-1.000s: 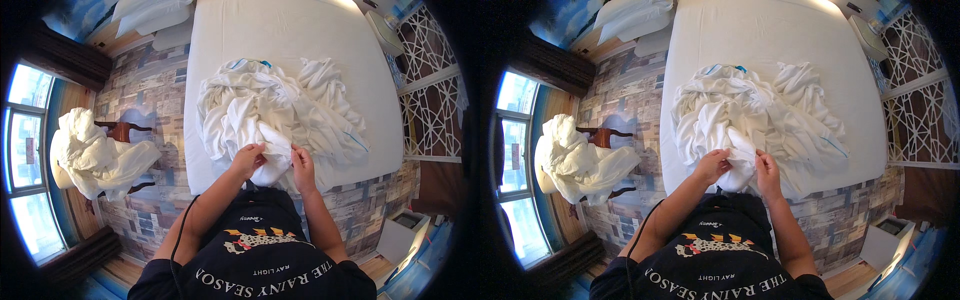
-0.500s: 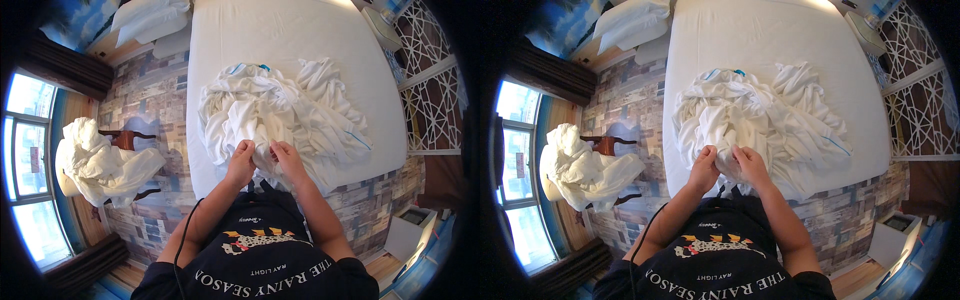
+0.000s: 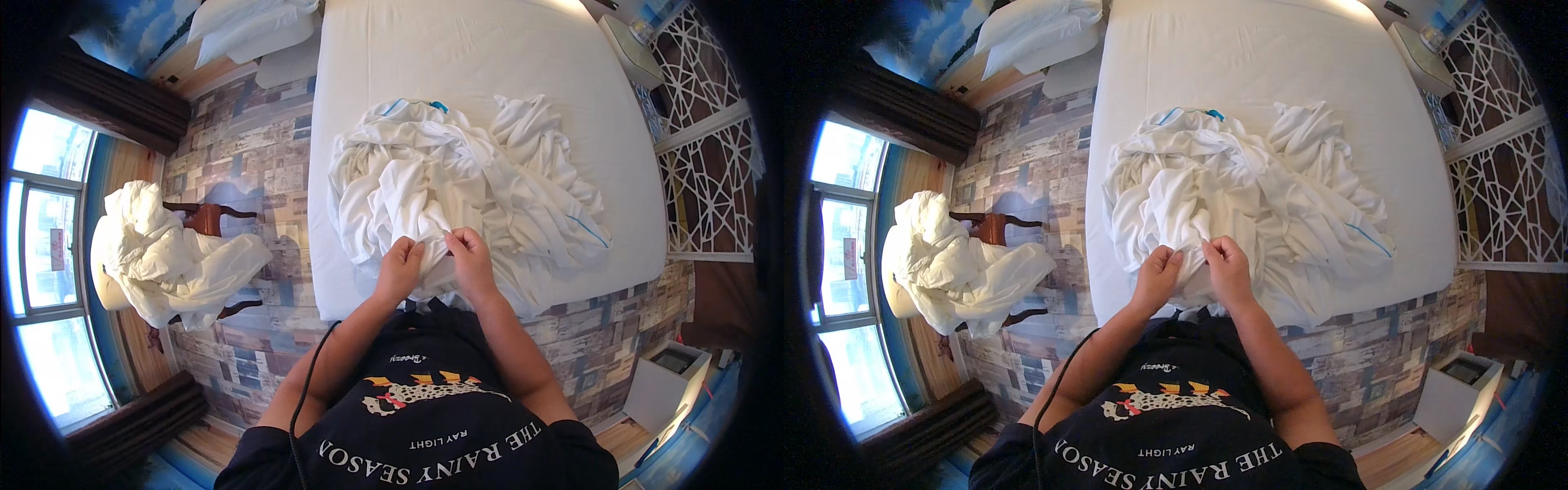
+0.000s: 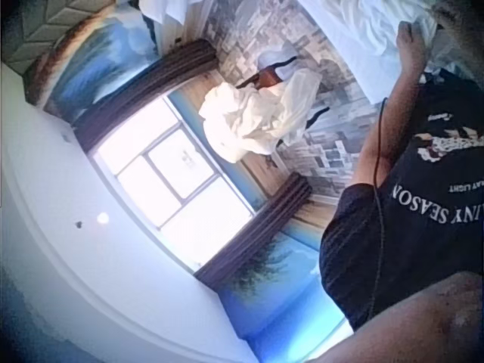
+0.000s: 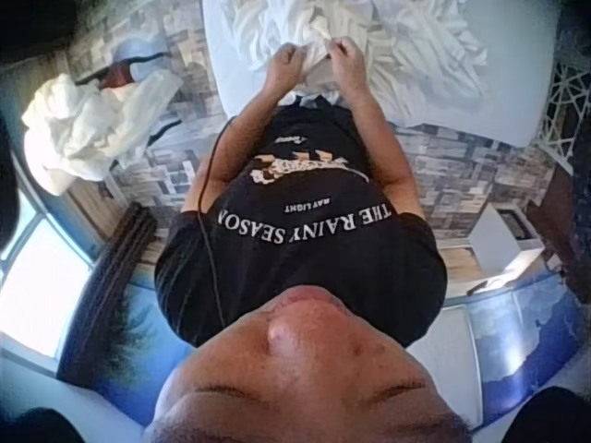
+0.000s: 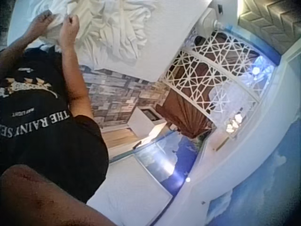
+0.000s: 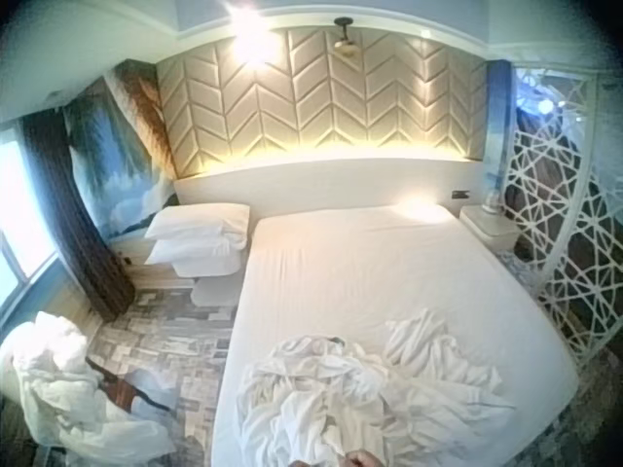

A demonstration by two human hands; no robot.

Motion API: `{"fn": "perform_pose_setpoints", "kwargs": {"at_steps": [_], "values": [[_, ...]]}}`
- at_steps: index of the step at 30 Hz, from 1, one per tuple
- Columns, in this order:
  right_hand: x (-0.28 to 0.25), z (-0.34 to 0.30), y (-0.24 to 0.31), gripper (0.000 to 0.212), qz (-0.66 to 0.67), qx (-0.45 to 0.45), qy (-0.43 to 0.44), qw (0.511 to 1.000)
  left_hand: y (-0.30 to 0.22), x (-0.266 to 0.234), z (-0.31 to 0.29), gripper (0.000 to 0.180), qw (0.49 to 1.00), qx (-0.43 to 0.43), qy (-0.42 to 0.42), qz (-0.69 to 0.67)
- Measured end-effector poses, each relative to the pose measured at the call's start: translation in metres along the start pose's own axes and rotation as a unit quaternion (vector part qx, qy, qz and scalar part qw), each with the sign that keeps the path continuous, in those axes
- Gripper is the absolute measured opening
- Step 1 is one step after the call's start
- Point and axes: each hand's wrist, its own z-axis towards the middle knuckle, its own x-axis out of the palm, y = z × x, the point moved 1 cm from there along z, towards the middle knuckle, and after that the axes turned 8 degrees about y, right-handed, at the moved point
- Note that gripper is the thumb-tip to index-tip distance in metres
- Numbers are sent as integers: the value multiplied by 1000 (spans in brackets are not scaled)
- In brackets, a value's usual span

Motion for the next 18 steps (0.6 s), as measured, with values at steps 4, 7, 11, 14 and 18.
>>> {"fn": "perform_pose_setpoints", "kwargs": {"at_steps": [4,7,11,14,18], "values": [[-6,-10,8,13,-24,-16,17,999,3,-3,1,28,999,-1,-18,50],[-11,-14,5,10,-93,-85,52,991,13,-3,3,29,999,-5,21,25],[-12,-18,20,12,-174,-162,127,963,0,6,10,26,996,72,39,29],[-16,-20,33,12,-166,-177,50,969,-9,4,10,27,989,-12,143,48],[-22,-26,57,12,-131,-211,-4,969,-12,-5,8,22,997,17,59,-51]]}}
